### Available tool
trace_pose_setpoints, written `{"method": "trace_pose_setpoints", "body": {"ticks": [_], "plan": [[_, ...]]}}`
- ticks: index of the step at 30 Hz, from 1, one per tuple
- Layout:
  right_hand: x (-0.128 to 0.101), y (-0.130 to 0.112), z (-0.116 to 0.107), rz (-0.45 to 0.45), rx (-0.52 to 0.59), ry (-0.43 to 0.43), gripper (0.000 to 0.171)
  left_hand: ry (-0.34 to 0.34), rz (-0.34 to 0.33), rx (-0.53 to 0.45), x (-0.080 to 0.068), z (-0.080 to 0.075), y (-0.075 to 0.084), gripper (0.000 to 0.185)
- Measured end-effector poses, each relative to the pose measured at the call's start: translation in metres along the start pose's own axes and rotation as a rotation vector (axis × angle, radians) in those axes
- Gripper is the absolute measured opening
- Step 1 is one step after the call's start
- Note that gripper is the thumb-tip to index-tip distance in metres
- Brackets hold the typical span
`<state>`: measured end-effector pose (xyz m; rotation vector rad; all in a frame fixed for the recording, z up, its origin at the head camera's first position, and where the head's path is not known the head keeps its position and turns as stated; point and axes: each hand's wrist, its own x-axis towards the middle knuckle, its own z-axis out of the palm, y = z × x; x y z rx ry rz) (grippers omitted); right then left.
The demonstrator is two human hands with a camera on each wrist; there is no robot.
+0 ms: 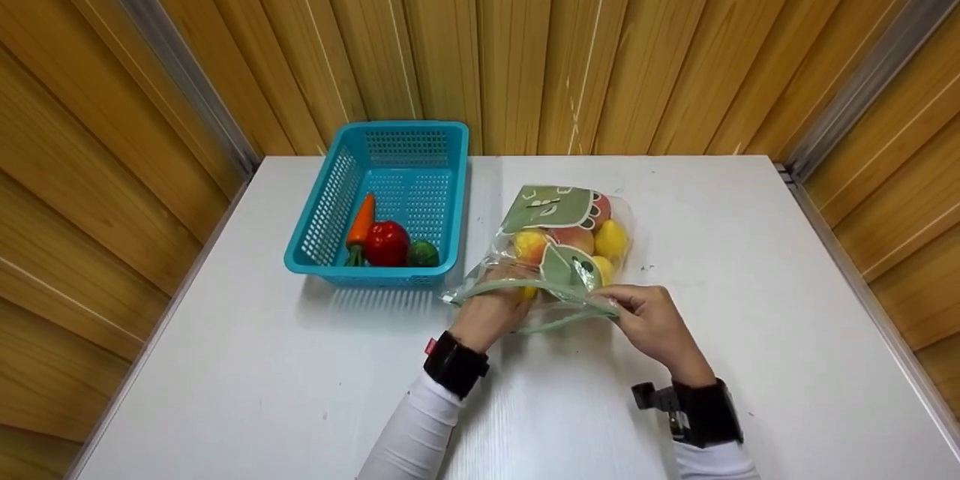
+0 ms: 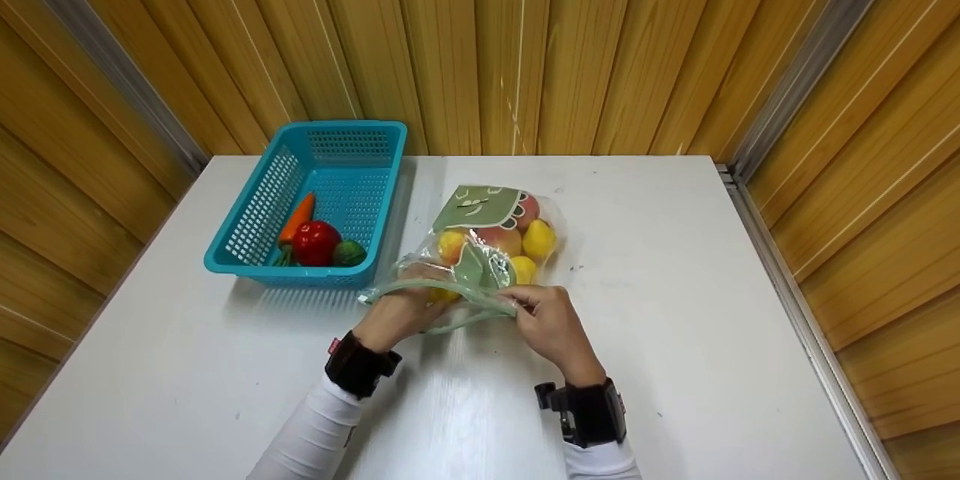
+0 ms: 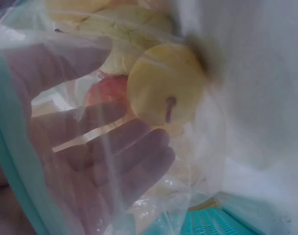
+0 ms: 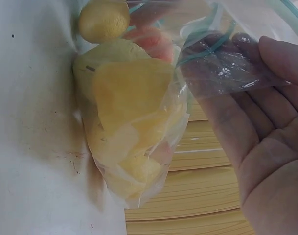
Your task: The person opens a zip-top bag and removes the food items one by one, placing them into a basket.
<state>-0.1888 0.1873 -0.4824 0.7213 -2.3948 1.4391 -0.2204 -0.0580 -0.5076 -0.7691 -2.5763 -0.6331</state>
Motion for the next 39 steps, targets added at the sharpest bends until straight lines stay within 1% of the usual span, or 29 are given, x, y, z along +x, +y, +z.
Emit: {"method": "trace_pose_setpoints", "body": {"ticks": [3,6,8,12,16,18,22,25,28,31,35,39], "plan": [[0.0,0.0,0.001,0.006,-0.006,-0.01,0.012,0.024,0.005,0.026,-0.006,0.004,-0.002,0.017],[-0.001,-0.001,0.002,0.021,-0.012,-0.021,0.012,0.02,0.005,0.03,-0.009,0.006,-0.003,0.02],[-0.001,-0.002,0.002,0.038,-0.015,-0.027,0.013,-0.007,-0.011,0.01,-0.01,0.006,-0.003,0.021],[-0.002,-0.001,0.002,0.058,-0.019,-0.038,0.013,-0.083,-0.06,-0.02,-0.01,0.006,-0.002,0.025],[-0.003,-0.001,0.001,0.057,-0.019,-0.041,0.013,-0.136,-0.086,-0.03,-0.011,0.005,-0.001,0.029],[-0.003,-0.001,0.001,0.051,-0.016,-0.037,0.013,-0.153,-0.09,-0.043,-0.012,0.003,0.0,0.032],[-0.003,-0.001,0.001,0.028,-0.01,-0.021,0.013,-0.178,-0.077,-0.063,-0.011,-0.006,0.003,0.031],[-0.002,-0.002,-0.001,0.016,0.0,-0.009,0.013,-0.174,-0.041,-0.042,-0.009,-0.013,0.005,0.024],[-0.001,-0.003,-0.002,0.014,0.014,0.006,0.013,-0.164,-0.016,-0.029,-0.006,-0.021,0.009,0.028],[0.0,-0.002,-0.003,0.008,0.026,0.015,0.014,-0.158,-0.022,-0.026,-0.006,-0.029,0.015,0.036],[0.0,-0.001,-0.003,0.004,0.04,0.02,0.014,-0.164,-0.035,-0.038,-0.006,-0.037,0.02,0.032],[0.001,-0.003,-0.004,0.015,0.035,0.04,0.014,-0.181,-0.015,-0.079,-0.004,-0.048,0.025,0.036]]}}
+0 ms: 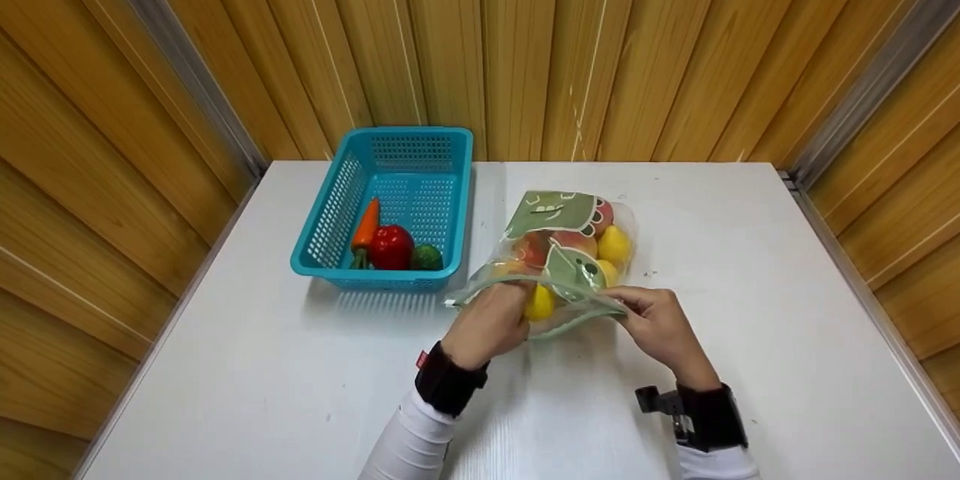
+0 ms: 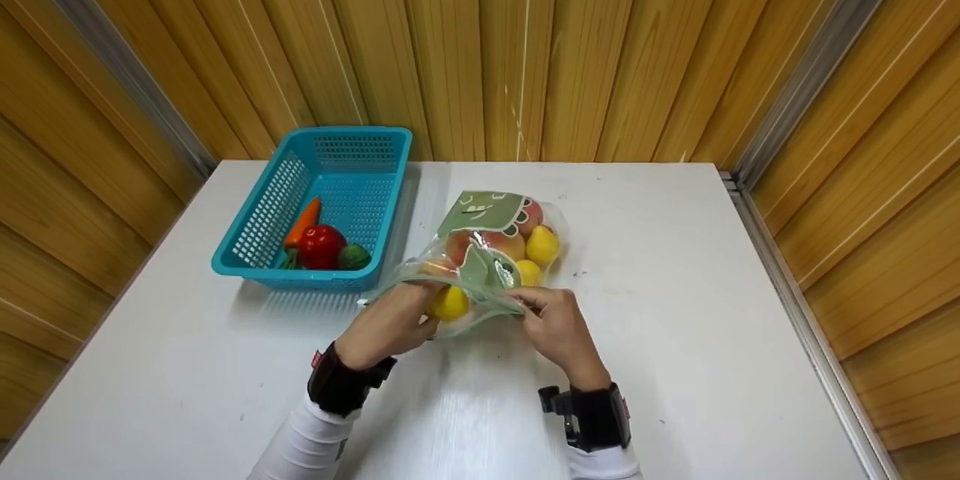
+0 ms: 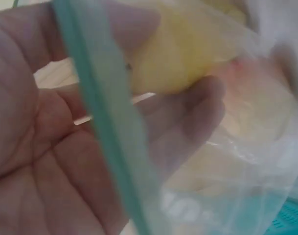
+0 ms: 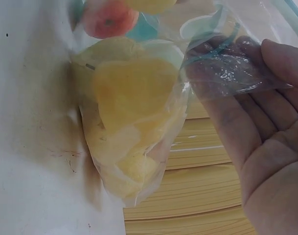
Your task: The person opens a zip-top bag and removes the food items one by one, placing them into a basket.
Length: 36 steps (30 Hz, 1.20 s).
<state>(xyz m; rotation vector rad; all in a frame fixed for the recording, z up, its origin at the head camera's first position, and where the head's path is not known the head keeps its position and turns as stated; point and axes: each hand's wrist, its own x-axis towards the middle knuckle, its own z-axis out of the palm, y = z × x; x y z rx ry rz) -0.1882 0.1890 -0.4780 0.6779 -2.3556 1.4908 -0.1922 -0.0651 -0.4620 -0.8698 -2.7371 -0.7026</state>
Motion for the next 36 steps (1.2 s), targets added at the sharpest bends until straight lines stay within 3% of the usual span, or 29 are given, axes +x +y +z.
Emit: {"method": "trace_pose_setpoints", "body": {"ticks": [4,11,17,29,36], "plan": [[0.0,-0.001,0.001,0.01,-0.006,0.008,0.015,0.001,0.033,-0.006,-0.004,-0.013,0.003,0.035],[0.0,-0.001,-0.001,0.005,0.01,0.007,0.016,0.001,0.028,0.025,-0.01,-0.026,0.007,0.037],[0.001,0.001,0.0,-0.005,0.016,0.007,0.016,-0.027,0.019,0.017,-0.013,-0.032,0.008,0.044],[0.001,0.0,0.001,0.006,0.008,0.007,0.017,-0.078,0.01,-0.03,-0.013,-0.038,0.007,0.04],[0.001,0.001,0.0,0.002,0.001,0.018,0.016,-0.07,-0.004,-0.064,-0.014,-0.044,0.01,0.048]]}}
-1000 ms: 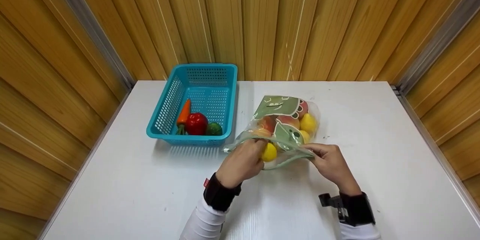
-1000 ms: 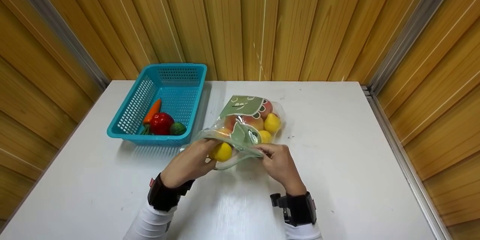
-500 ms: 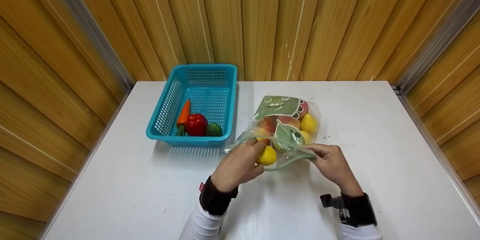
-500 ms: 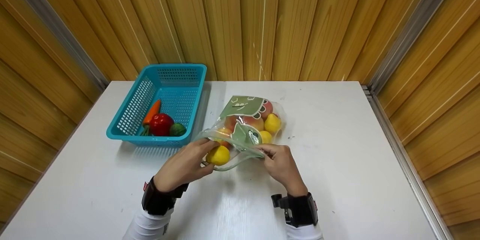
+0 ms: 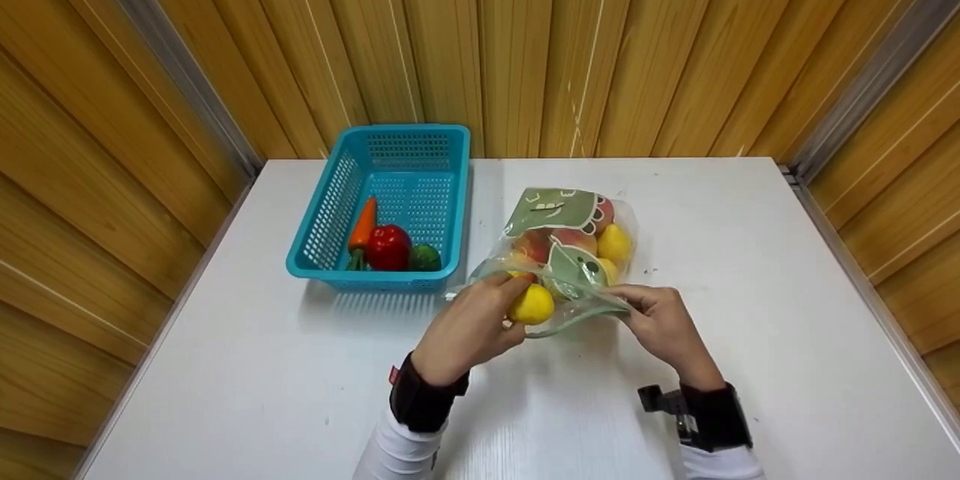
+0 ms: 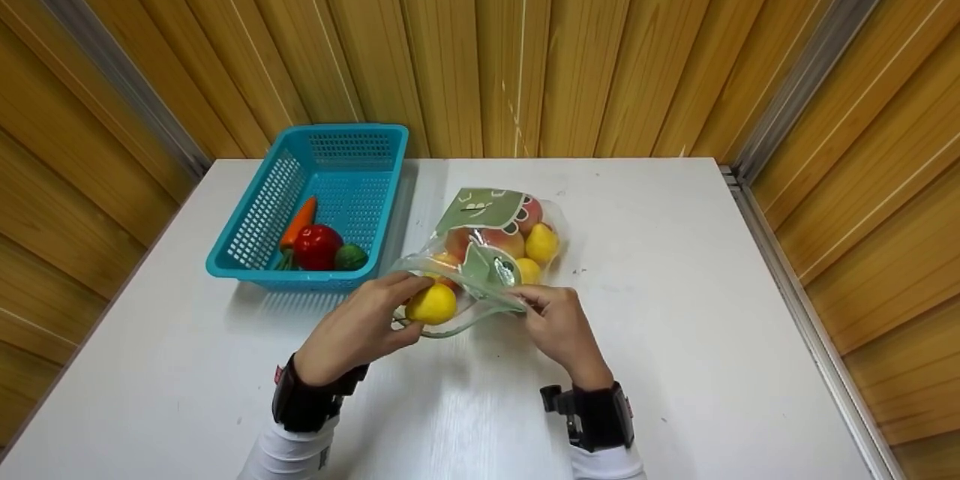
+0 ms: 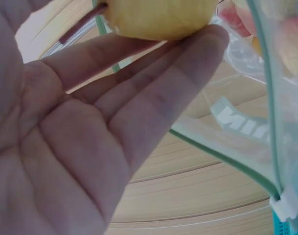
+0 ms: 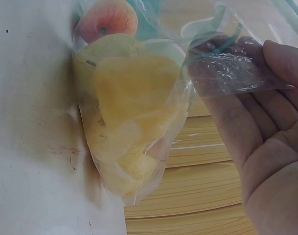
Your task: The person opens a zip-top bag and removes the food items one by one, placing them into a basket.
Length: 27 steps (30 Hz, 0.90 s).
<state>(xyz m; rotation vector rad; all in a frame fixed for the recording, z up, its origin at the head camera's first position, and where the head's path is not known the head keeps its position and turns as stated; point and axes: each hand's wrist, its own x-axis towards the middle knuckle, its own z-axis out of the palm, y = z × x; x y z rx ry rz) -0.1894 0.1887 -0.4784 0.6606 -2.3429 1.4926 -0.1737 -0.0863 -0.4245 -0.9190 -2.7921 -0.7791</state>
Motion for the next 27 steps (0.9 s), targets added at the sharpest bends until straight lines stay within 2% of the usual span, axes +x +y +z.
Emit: {"method": "trace_pose_setpoints", "body": {"ticks": [4,9,18,22,27], "plan": [[0.001,-0.001,0.0,0.005,0.01,-0.002,0.017,0.007,-0.006,-0.058,-0.001,-0.006,0.002,0.048],[0.0,-0.001,0.0,0.006,0.015,-0.003,0.018,-0.005,0.007,-0.175,-0.003,-0.013,0.001,0.05],[-0.001,0.0,0.0,0.012,0.024,-0.004,0.017,0.071,0.067,-0.392,-0.008,-0.023,-0.005,0.048],[-0.001,-0.002,-0.001,0.017,0.025,-0.002,0.016,0.132,0.082,-0.438,-0.009,-0.025,-0.008,0.046],[-0.001,-0.001,0.0,0.004,0.019,0.0,0.016,0.261,0.058,-0.447,-0.009,-0.025,-0.013,0.045]]}}
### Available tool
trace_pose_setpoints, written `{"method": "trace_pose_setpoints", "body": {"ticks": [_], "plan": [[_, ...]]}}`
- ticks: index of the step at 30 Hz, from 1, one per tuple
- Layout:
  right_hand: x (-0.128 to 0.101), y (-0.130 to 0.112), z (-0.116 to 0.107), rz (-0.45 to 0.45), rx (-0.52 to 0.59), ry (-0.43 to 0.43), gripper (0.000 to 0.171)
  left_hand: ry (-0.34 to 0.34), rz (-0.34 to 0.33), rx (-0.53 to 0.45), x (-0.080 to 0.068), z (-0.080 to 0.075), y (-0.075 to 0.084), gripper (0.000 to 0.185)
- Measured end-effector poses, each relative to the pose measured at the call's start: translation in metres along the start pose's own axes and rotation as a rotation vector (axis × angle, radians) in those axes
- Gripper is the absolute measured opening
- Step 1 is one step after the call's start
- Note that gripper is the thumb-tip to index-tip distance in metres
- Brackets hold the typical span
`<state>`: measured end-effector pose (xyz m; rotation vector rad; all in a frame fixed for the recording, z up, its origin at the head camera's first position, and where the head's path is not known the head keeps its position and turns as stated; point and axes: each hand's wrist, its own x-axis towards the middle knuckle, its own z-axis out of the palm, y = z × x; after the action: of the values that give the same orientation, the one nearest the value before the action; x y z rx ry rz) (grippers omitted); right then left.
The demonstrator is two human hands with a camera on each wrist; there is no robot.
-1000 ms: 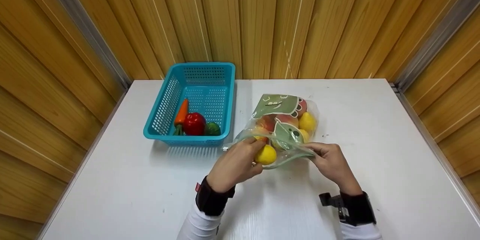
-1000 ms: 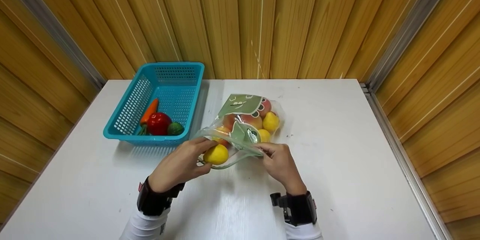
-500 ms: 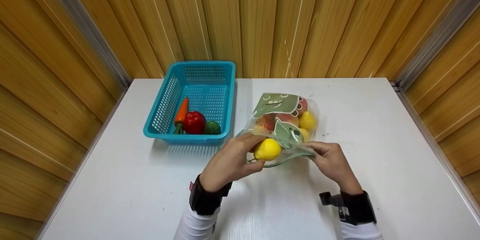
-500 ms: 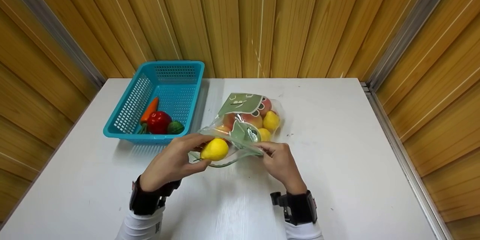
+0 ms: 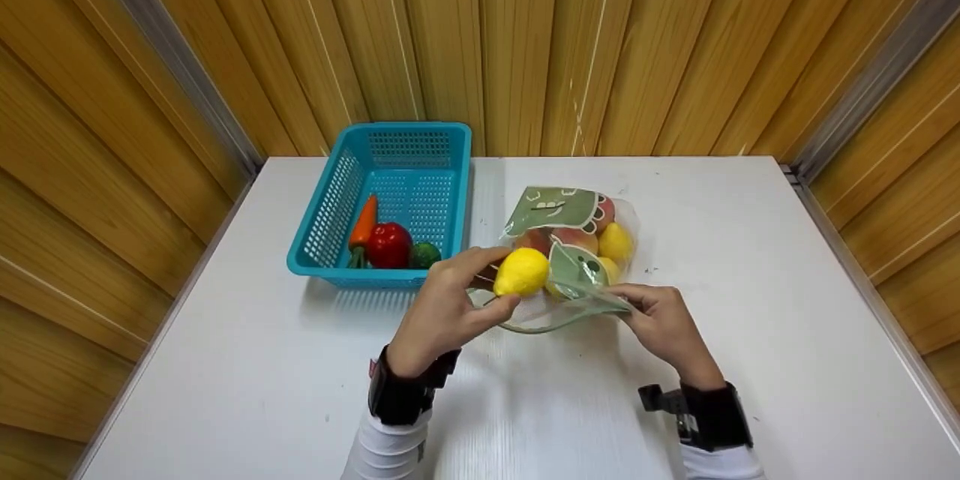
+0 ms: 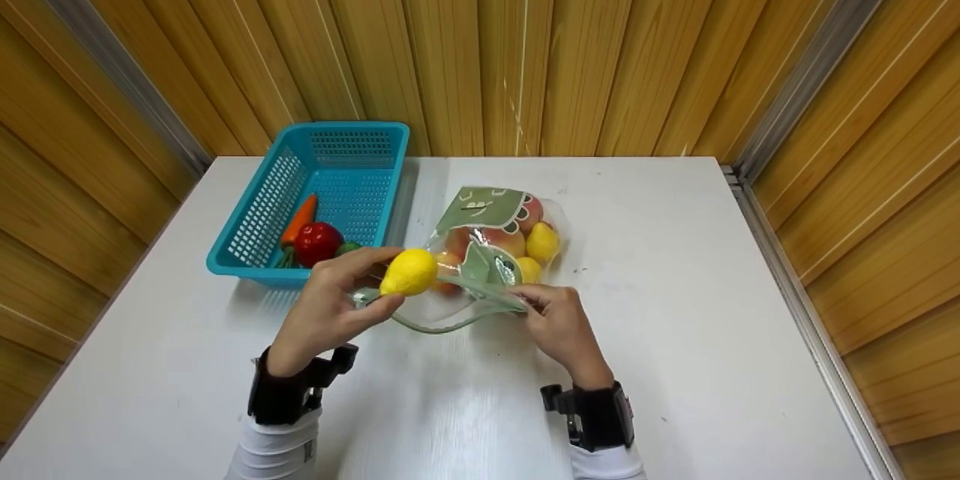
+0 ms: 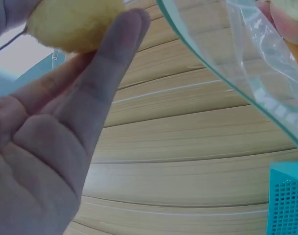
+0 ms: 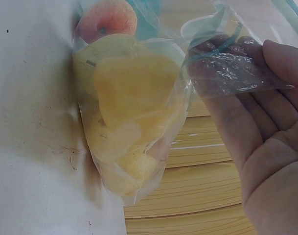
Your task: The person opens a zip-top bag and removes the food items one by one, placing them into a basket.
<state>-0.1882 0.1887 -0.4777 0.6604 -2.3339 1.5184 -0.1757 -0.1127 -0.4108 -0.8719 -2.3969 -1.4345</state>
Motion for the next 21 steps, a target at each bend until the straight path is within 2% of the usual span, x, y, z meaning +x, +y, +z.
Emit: {"method": "trace_pose_setpoints", "body": {"ticks": [6,12,16,21], "plan": [[0.0,0.0,-0.001,0.016,-0.007,-0.005,0.016,0.148,-0.003,0.033,0.003,-0.005,-0.011,0.045],[0.001,0.001,0.0,0.033,-0.009,-0.007,0.014,0.267,-0.074,0.127,0.005,-0.011,-0.02,0.049],[0.0,0.0,-0.001,0.049,-0.009,-0.008,0.014,0.334,-0.124,0.154,0.007,-0.017,-0.028,0.048],[0.0,0.0,-0.002,0.045,0.024,-0.021,0.015,0.406,-0.157,0.191,0.006,-0.026,-0.044,0.047]]}}
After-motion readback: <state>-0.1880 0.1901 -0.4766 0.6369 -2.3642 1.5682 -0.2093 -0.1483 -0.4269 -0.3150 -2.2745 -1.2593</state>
